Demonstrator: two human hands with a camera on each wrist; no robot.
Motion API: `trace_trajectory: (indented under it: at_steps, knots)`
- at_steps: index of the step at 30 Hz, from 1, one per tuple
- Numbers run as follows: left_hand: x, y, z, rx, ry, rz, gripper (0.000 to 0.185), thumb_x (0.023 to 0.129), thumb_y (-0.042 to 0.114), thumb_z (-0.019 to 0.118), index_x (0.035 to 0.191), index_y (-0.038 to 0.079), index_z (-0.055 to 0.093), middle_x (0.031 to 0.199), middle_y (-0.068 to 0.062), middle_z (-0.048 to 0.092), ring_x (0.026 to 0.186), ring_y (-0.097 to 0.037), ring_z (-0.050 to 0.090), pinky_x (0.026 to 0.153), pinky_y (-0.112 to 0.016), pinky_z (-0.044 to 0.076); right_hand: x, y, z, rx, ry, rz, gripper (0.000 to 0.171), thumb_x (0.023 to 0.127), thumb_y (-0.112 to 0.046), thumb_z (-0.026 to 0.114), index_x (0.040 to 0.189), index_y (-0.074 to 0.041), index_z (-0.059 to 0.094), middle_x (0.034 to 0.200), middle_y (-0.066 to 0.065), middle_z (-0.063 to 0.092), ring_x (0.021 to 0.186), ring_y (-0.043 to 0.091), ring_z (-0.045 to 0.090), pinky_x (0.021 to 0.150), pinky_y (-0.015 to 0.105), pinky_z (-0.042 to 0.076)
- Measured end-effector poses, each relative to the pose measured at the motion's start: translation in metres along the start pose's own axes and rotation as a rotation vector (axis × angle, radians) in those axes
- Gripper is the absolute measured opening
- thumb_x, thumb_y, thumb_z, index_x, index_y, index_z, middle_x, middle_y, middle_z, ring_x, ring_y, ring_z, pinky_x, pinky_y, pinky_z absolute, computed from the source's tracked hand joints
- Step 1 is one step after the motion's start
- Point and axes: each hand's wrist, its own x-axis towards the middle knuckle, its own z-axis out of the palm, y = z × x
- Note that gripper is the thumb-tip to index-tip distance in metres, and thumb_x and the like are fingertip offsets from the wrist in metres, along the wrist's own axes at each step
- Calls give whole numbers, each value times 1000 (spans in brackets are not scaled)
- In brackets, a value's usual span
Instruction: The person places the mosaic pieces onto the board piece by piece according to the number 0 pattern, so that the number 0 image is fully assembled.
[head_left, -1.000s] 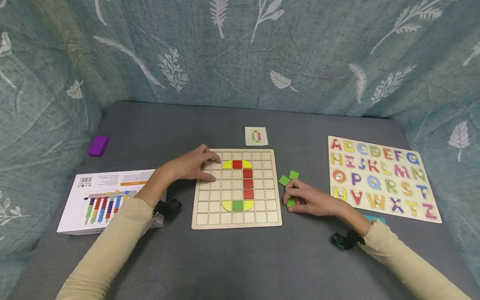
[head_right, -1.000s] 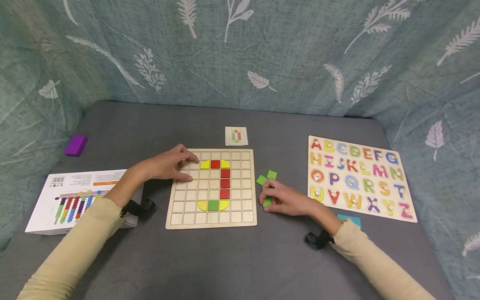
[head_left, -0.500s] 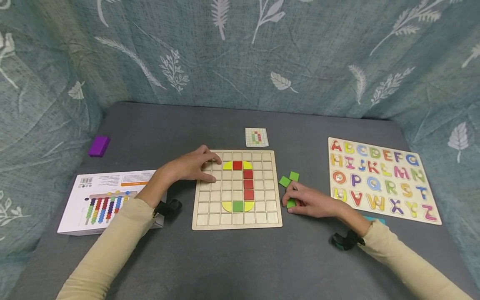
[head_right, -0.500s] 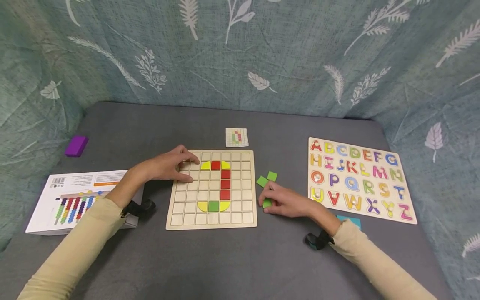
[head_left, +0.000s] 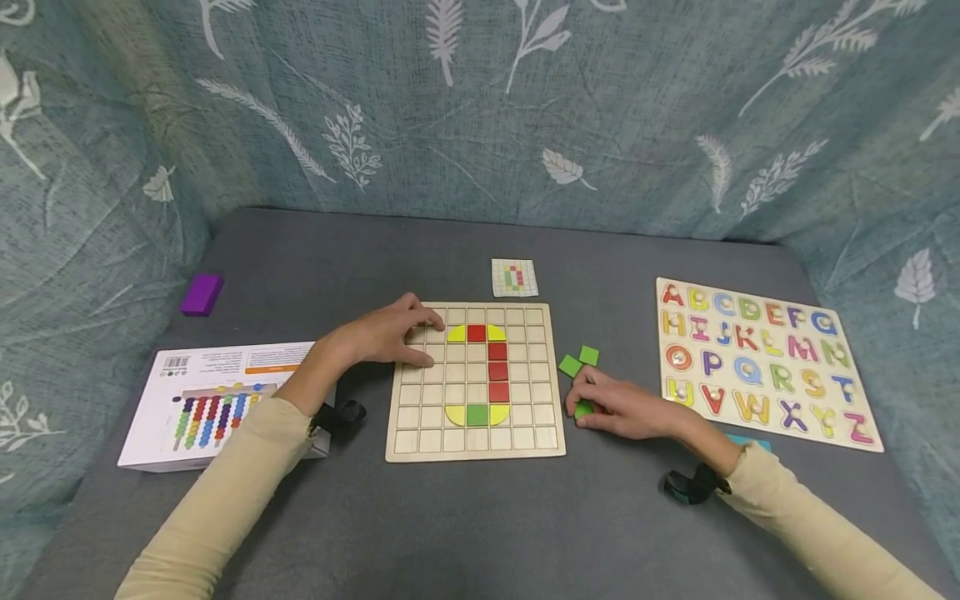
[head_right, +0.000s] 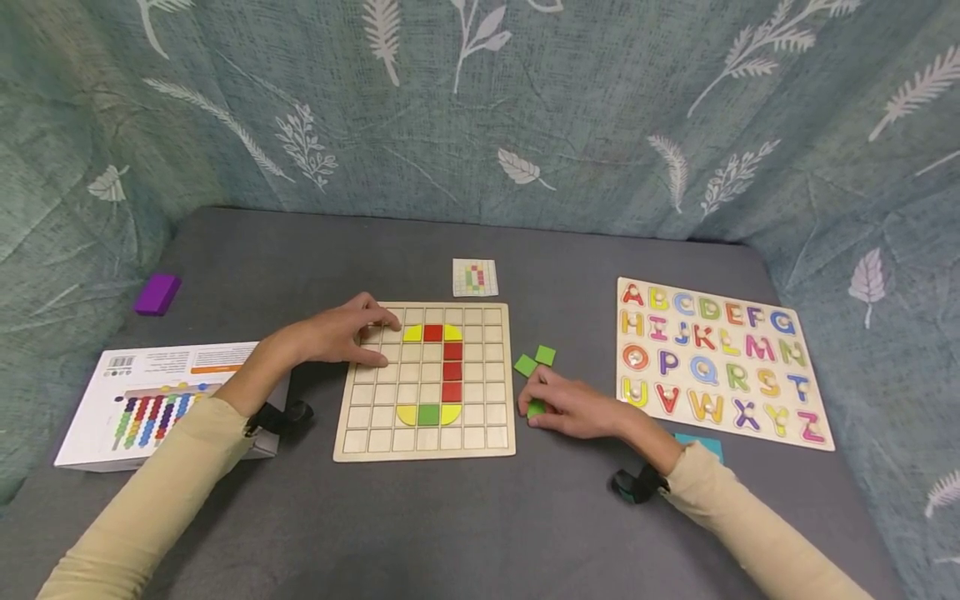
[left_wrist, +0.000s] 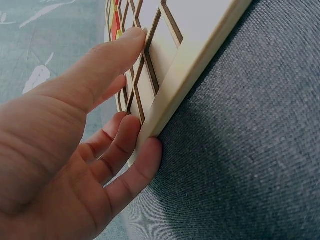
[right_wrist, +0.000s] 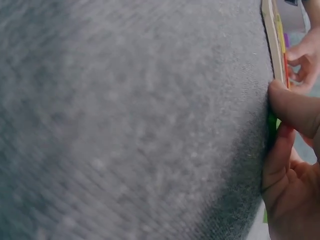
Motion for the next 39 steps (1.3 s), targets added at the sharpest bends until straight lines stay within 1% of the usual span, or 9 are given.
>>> trace_trajectory:
  at_steps: [6,10,14,17,21,24,32,36,39]
  knots:
    - [0,0,0,-7,1,-13,52,85,26,76,132,14,55,110,-10,40,89,-21,42,74,-31,36,1,0,2,-41,20,-29,8,95,-22,63,102,-22,59,102,-6,45,71,-3,42,68,18,41]
    - [0,1,-1,-6,-5,-19,52,86,27,75,132,15,55,111,-10,40,89,-20,42,74,-31,36,1,1,3,-38,29,-41,8,95,-22,63,102,-21,60,101,-5,45,70,-4,41,67,18,41]
    - [-1,1,-1,-3,-4,-14,52,86,26,75,132,14,55,112,-10,40,89,-20,42,74,-31,36,3,2,2,-36,38,-35,8,94,-23,64,101,-22,61,100,-6,47,68,-5,41,65,17,41]
    - [-2,1,-2,-5,1,-10,51,86,25,75,131,14,55,111,-11,40,88,-21,42,73,-31,35,4,0,1,-42,33,-29,8,93,-24,66,101,-23,63,100,-7,48,68,-5,41,64,17,41]
    - [-2,1,-1,3,2,-1,51,86,26,75,131,14,56,111,-10,40,88,-20,42,74,-31,36,5,-3,-3,-84,17,-33,8,93,-24,66,100,-23,64,102,-6,50,69,-4,42,65,18,41]
    - [-2,1,-1,7,2,1,51,85,26,76,131,14,56,110,-10,40,88,-20,42,74,-31,36,6,-6,-7,-130,31,-55,8,92,-24,67,100,-23,64,103,-7,51,72,-2,44,66,18,41]
    - [-1,1,-1,5,3,2,50,86,25,75,130,13,56,108,-10,39,88,-20,42,74,-31,35,12,-17,-18,-210,146,-167,12,89,-20,71,100,-20,66,102,-6,51,79,4,51,70,21,45]
    - [-2,2,-1,6,2,-1,51,86,25,75,131,13,55,109,-10,39,89,-20,42,75,-31,35,20,-25,-24,-236,167,-201,14,88,-17,71,101,-19,67,103,-3,51,78,9,54,67,22,45]
    - [-2,2,-1,4,3,-4,51,86,25,75,131,13,55,109,-10,40,89,-20,42,75,-31,36,29,-32,-26,-262,169,-209,14,88,-16,72,101,-18,67,102,-2,51,75,9,52,65,21,43]
